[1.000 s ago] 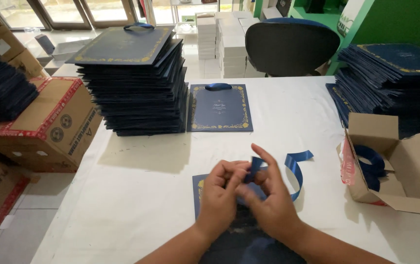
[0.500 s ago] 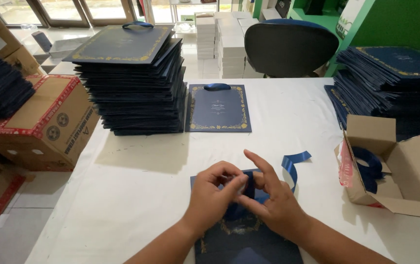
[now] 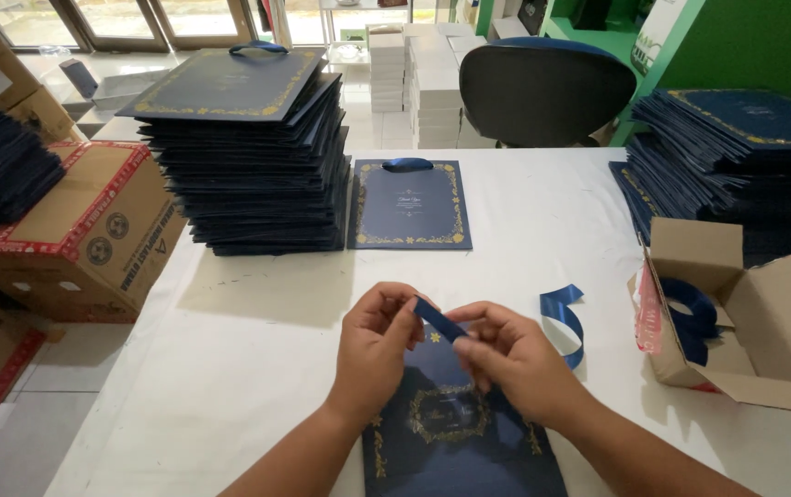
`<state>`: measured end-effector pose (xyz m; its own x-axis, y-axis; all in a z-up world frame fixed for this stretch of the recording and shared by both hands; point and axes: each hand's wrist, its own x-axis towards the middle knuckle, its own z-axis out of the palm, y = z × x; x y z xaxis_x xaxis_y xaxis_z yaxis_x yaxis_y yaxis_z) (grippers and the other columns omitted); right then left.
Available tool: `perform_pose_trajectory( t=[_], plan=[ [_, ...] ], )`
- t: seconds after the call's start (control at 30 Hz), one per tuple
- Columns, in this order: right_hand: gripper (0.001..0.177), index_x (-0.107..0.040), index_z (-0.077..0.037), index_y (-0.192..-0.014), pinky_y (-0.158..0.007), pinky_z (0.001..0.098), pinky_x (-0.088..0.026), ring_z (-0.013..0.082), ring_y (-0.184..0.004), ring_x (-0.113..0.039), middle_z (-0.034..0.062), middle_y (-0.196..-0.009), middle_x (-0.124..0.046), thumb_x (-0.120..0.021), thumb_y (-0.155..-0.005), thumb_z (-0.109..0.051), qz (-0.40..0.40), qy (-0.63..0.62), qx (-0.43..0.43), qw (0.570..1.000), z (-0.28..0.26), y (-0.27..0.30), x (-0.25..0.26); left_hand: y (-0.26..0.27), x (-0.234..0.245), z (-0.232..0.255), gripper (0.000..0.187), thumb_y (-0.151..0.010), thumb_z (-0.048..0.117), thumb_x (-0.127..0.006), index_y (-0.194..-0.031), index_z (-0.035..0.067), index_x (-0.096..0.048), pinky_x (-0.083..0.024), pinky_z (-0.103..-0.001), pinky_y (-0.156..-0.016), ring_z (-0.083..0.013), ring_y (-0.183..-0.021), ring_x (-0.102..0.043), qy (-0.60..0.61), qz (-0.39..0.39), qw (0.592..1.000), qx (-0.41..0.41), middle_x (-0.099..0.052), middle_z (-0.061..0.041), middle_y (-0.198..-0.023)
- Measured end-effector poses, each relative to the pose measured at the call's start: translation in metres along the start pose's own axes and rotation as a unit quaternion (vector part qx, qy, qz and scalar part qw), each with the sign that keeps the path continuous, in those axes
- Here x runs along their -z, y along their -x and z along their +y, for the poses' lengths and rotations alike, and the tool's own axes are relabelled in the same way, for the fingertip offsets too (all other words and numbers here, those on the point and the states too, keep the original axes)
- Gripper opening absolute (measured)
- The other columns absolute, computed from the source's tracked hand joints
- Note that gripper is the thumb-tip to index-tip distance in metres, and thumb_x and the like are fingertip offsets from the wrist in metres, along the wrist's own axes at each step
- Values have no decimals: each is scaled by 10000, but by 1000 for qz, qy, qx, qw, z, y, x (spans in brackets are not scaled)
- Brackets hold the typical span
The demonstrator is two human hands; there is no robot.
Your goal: Tying blue ribbons onto dark blue cards to create handles or decorative bows.
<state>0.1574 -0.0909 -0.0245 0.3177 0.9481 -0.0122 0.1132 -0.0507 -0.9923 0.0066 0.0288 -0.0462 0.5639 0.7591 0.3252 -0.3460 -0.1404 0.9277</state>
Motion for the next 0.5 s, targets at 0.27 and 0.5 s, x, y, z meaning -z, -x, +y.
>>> perform_pose_trajectory(
  t=[0.27,0.5],
  plan=[
    [154,-791,-148,-896,-584,281,-446,110,-619,-587,-21,-716,-708,-718,-915,-283,92,246,44,964,-6,1,10,-3,-5,15,259,-969,250,-544,-955,57,-717,-540,-304,-563,-163,-532,-551,5,-28,987,161,-671,-68,-783],
    [451,-651,-103,-1298,-809,390,-516,229,-907,-670,53,-952,-737,-696,-913,-334,128,450,235,852,12,1,16,3,-13,8,94,-887,79,-785,-949,74,-713,-540,-259,-500,-162,-656,-748,-57,-52,983,165,-735,-53,-739]
  ],
)
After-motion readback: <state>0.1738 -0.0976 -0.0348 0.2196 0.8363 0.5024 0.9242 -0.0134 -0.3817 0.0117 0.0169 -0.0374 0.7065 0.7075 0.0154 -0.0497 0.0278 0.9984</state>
